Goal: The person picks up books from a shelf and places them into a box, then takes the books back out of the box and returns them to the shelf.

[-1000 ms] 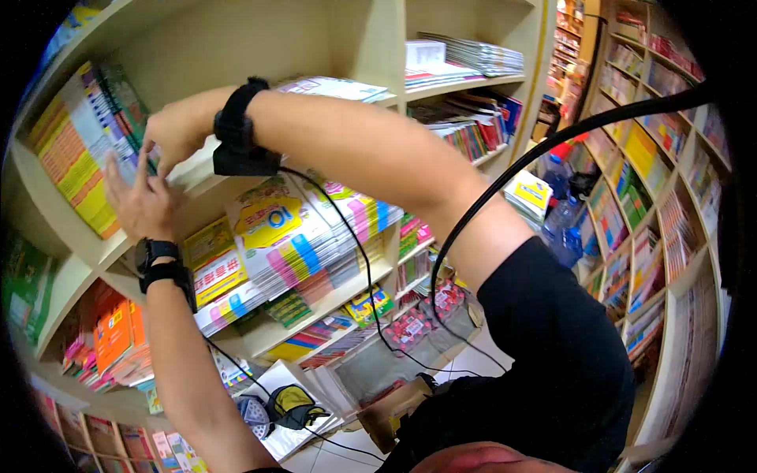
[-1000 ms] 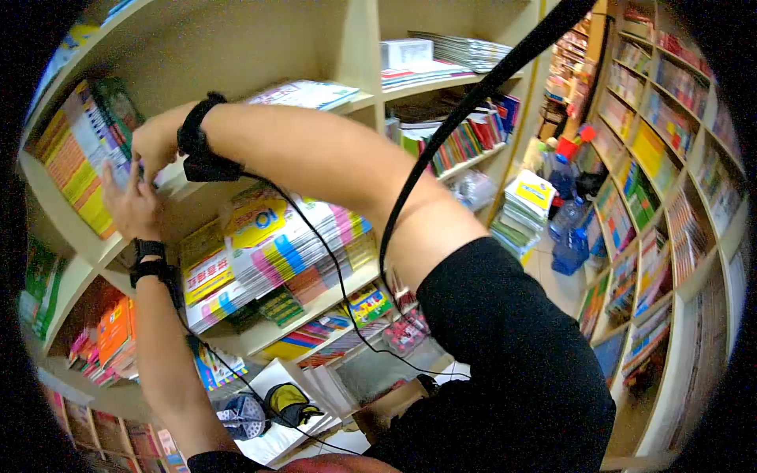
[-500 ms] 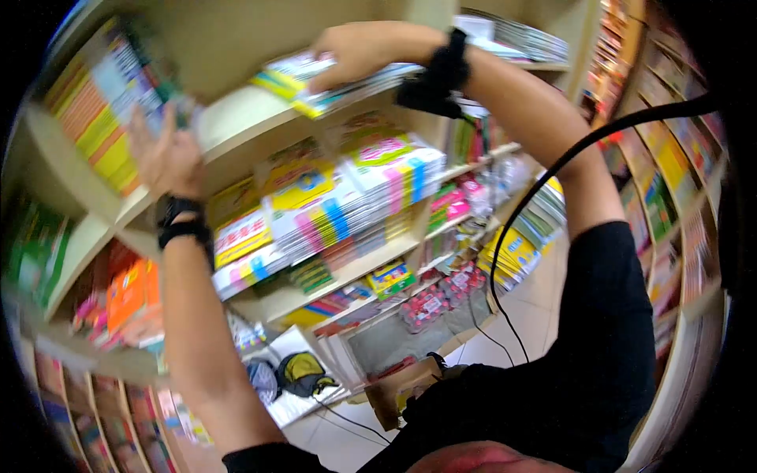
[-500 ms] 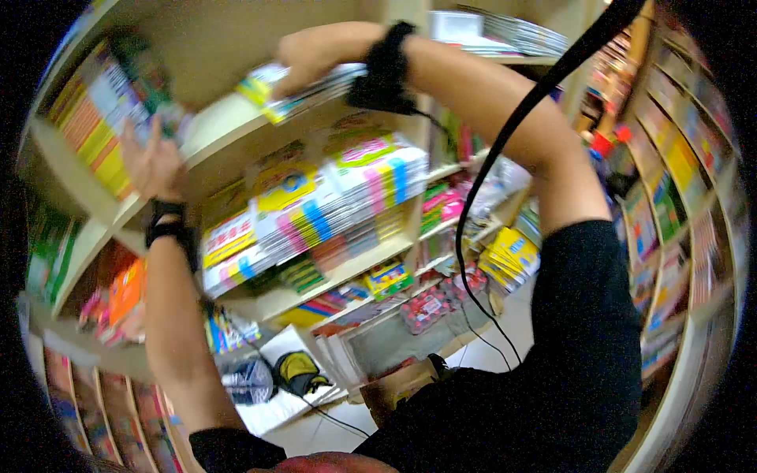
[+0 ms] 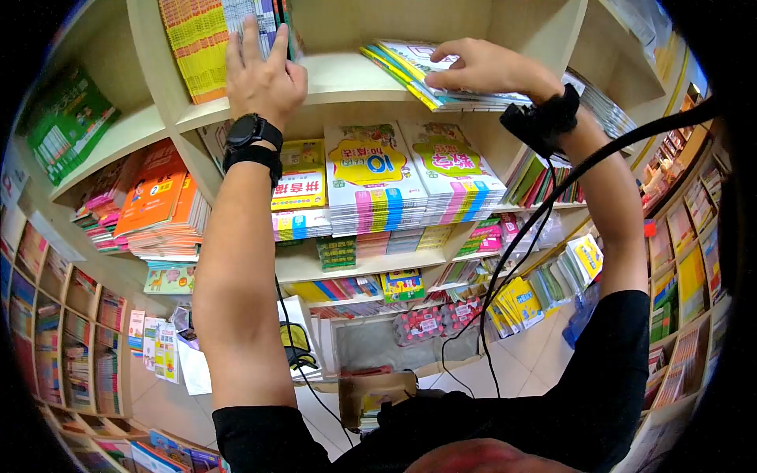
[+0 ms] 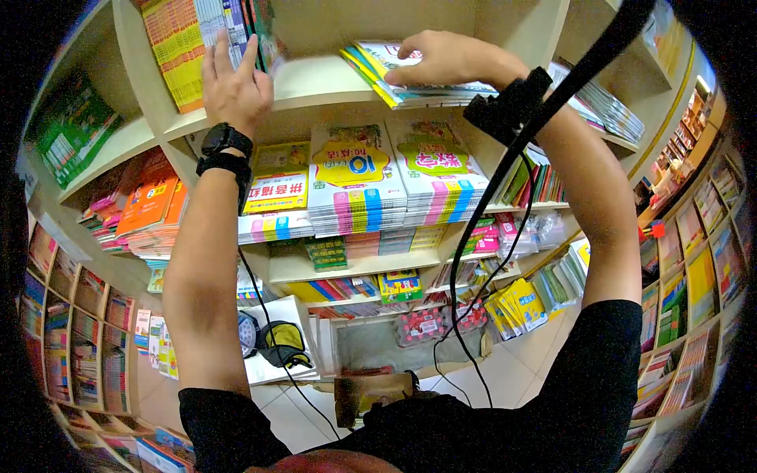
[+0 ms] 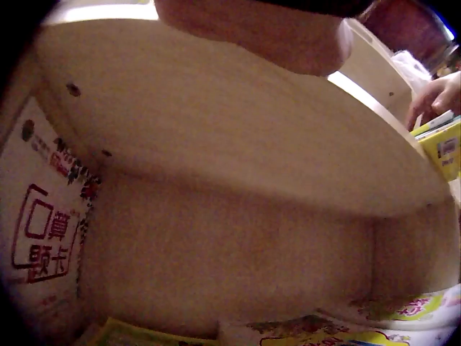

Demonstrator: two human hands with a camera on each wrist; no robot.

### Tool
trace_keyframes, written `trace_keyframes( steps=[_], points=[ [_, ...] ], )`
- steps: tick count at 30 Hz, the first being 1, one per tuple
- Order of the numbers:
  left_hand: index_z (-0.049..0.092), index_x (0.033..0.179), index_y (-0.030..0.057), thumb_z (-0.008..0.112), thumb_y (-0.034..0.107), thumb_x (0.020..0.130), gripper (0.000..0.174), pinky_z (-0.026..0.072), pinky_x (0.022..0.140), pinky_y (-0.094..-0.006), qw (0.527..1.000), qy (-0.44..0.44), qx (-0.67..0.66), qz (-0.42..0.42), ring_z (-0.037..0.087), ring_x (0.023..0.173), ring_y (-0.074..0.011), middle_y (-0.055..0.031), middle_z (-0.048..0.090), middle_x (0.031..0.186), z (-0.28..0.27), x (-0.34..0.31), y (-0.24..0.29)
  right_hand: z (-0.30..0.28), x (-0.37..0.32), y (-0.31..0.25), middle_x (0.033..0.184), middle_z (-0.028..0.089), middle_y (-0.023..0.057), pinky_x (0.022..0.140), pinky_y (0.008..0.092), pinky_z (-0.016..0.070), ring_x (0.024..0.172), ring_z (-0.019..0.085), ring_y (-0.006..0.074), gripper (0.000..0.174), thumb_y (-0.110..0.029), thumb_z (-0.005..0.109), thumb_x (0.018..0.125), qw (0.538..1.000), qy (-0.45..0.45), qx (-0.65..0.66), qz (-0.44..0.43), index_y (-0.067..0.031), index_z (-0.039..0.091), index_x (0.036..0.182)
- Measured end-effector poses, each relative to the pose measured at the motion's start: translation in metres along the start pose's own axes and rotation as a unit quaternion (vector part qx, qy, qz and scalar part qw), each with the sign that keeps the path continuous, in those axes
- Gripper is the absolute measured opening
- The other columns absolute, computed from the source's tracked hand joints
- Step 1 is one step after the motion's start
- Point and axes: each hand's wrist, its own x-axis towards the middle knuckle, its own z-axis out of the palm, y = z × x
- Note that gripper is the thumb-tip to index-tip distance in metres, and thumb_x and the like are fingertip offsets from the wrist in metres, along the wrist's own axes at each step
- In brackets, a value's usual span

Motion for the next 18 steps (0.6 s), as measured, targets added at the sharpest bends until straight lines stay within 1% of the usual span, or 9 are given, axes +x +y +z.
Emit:
trace_keyframes(
  steps=[5, 9, 10, 11, 13, 14, 15, 17, 18],
  points=[
    [0.064, 0.117, 0.0255, 0.051, 0.024, 0.074, 0.045, 0.0379, 0.101, -0.0436, 1.000, -0.007, 0.009, 0.010, 0.041, 0.119, -0.0400, -0.0107, 0.042, 0.139, -0.005, 0.001, 0.002, 0.005, -0.003, -0.010, 0.113, 0.059, 0.0271, 0.087, 0.0376, 0.0478, 0.102, 0.061, 0.0355, 0.069, -0.052, 0.056, 0.083, 1.000, 0.006, -0.019, 0.011, 0.0044, 0.053, 0.121],
    [0.064, 0.117, 0.0253, 0.052, 0.025, 0.074, 0.044, 0.0380, 0.101, -0.0437, 0.999, -0.017, 0.022, 0.016, 0.039, 0.120, -0.0392, -0.0068, 0.039, 0.142, -0.003, 0.001, 0.001, -0.002, -0.020, -0.017, 0.119, 0.055, 0.0292, 0.091, 0.0376, 0.0456, 0.108, 0.057, 0.0374, 0.076, -0.055, 0.057, 0.082, 0.999, -0.031, -0.030, 0.001, 0.0023, 0.043, 0.131],
    [0.064, 0.117, 0.0253, 0.052, 0.025, 0.074, 0.044, 0.0380, 0.101, -0.0437, 1.000, -0.014, 0.021, 0.017, 0.039, 0.120, -0.0392, -0.0068, 0.039, 0.142, -0.003, 0.002, 0.001, 0.000, -0.022, -0.009, 0.121, 0.054, 0.0294, 0.094, 0.0373, 0.0436, 0.111, 0.056, 0.0363, 0.078, -0.050, 0.062, 0.081, 1.000, -0.021, 0.011, -0.013, 0.0002, 0.038, 0.135],
    [0.064, 0.117, 0.0240, 0.052, 0.024, 0.074, 0.045, 0.0375, 0.101, -0.0437, 0.999, -0.026, 0.021, 0.007, 0.039, 0.120, -0.0391, -0.0072, 0.039, 0.141, -0.004, 0.002, 0.001, 0.003, -0.026, -0.001, 0.121, 0.054, 0.0294, 0.094, 0.0373, 0.0436, 0.111, 0.056, 0.0363, 0.078, -0.050, 0.062, 0.081, 1.000, -0.018, 0.010, -0.012, 0.0002, 0.038, 0.135],
    [0.064, 0.117, 0.0227, 0.052, 0.023, 0.073, 0.045, 0.0370, 0.101, -0.0437, 0.999, -0.035, 0.020, -0.001, 0.039, 0.120, -0.0391, -0.0076, 0.040, 0.141, -0.005, 0.001, 0.002, 0.002, -0.034, 0.007, 0.123, 0.053, 0.0291, 0.096, 0.0363, 0.0418, 0.114, 0.054, 0.0334, 0.078, -0.045, 0.067, 0.080, 0.992, 0.017, 0.122, -0.025, 0.0002, 0.038, 0.136],
    [0.064, 0.117, 0.0213, 0.053, 0.023, 0.073, 0.045, 0.0367, 0.102, -0.0439, 0.999, -0.040, 0.014, -0.002, 0.039, 0.120, -0.0392, -0.0077, 0.040, 0.141, -0.007, 0.001, 0.002, -0.004, -0.041, 0.010, 0.129, 0.050, 0.0253, 0.101, 0.0348, 0.0371, 0.120, 0.049, 0.0295, 0.077, -0.040, 0.069, 0.080, 0.983, -0.017, 0.183, -0.003, 0.0004, 0.037, 0.136],
    [0.064, 0.117, 0.0198, 0.053, 0.022, 0.073, 0.046, 0.0363, 0.102, -0.0441, 0.999, -0.045, 0.008, -0.001, 0.038, 0.120, -0.0394, -0.0078, 0.041, 0.141, -0.007, 0.002, 0.002, -0.003, -0.045, 0.020, 0.129, 0.050, 0.0253, 0.101, 0.0348, 0.0371, 0.120, 0.049, 0.0295, 0.077, -0.040, 0.069, 0.080, 0.983, -0.011, 0.182, -0.003, 0.0004, 0.037, 0.136],
    [0.064, 0.117, 0.0179, 0.053, 0.021, 0.072, 0.046, 0.0361, 0.102, -0.0451, 0.999, -0.039, -0.003, 0.004, 0.038, 0.120, -0.0404, -0.0081, 0.041, 0.140, -0.009, 0.002, 0.003, 0.006, -0.052, 0.043, 0.135, 0.045, 0.0208, 0.105, 0.0351, 0.0321, 0.126, 0.042, 0.0268, 0.074, -0.038, 0.068, 0.081, 0.990, 0.065, 0.114, -0.052, -0.0002, 0.037, 0.136],
    [0.064, 0.117, 0.0170, 0.053, 0.021, 0.072, 0.046, 0.0360, 0.102, -0.0457, 0.999, -0.044, 0.001, 0.003, 0.038, 0.120, -0.0411, -0.0083, 0.041, 0.140, -0.009, 0.003, 0.003, -0.001, -0.059, 0.039, 0.138, 0.042, 0.0162, 0.107, 0.0350, 0.0291, 0.129, 0.039, 0.0244, 0.071, -0.034, 0.068, 0.082, 0.986, 0.062, 0.148, -0.042, -0.0012, 0.037, 0.137]
  ],
)
